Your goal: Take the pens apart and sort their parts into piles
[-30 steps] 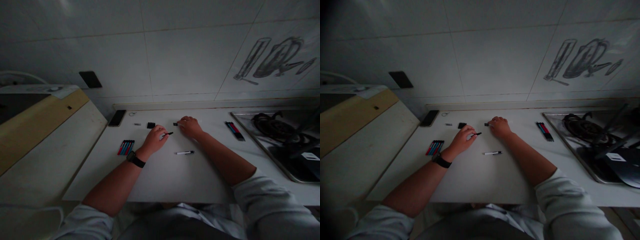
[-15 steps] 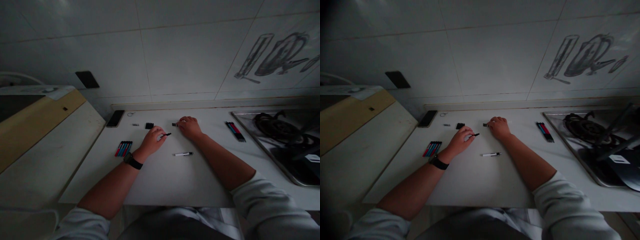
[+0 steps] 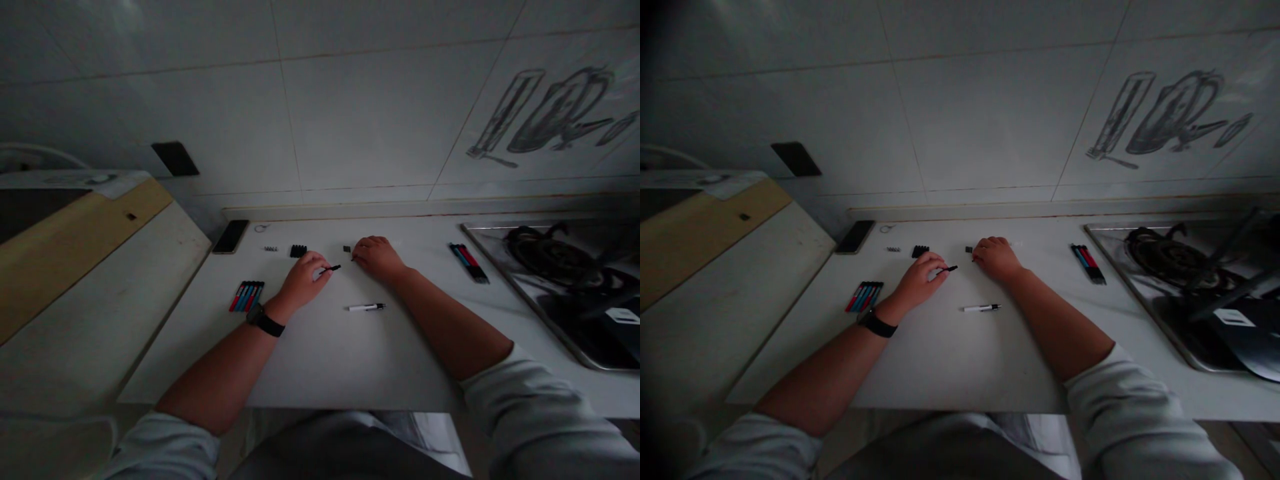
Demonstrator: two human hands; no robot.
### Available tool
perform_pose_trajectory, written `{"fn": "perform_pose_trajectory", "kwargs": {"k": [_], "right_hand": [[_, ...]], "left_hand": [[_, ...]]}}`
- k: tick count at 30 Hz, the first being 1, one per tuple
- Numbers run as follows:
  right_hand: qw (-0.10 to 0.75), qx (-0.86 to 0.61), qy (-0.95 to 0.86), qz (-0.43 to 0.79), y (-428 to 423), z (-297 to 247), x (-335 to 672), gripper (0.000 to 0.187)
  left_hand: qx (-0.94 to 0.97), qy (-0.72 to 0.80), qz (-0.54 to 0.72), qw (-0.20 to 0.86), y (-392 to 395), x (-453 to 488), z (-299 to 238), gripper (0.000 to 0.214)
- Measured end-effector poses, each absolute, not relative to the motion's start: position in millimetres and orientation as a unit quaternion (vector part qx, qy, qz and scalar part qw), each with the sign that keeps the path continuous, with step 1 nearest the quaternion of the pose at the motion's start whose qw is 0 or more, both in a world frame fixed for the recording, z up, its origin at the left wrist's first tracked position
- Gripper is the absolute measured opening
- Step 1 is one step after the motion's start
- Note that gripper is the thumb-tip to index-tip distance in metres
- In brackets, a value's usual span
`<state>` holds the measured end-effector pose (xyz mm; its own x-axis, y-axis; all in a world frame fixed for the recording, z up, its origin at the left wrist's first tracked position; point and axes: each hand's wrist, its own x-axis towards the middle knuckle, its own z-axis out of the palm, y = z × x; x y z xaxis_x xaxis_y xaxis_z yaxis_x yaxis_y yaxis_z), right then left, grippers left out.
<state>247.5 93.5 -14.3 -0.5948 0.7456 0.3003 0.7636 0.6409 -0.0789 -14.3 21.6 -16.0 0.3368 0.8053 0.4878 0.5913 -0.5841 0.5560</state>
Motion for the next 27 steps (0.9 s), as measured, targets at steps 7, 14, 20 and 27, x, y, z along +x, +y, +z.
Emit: {"fn": "perform_pose_trajectory", "kwargs": {"k": [7,14,20,27], "right_hand": [[0.206,-0.369,-0.905,0.041,85.1,-13.4,245.9,0.016],[0.392,-0.354,-0.818,0.228,62.9,-10.3,231.4,0.019],[0.421,-0.359,-0.773,0.309,51.3,-9.3,222.8,0.019],[0.443,-0.350,-0.711,0.419,53.3,-14.0,218.1,0.018]], "left_hand": [[0.802,0.438,0.382,0.139,22.1,-16.2,-16.0,0.007],[0.801,0.427,0.397,0.135,21.3,-15.3,-13.5,0.006],[0.799,0.422,0.409,0.126,20.3,-12.9,-11.9,0.006],[0.803,0.413,0.410,0.129,18.6,-11.8,-10.4,0.006]]}}
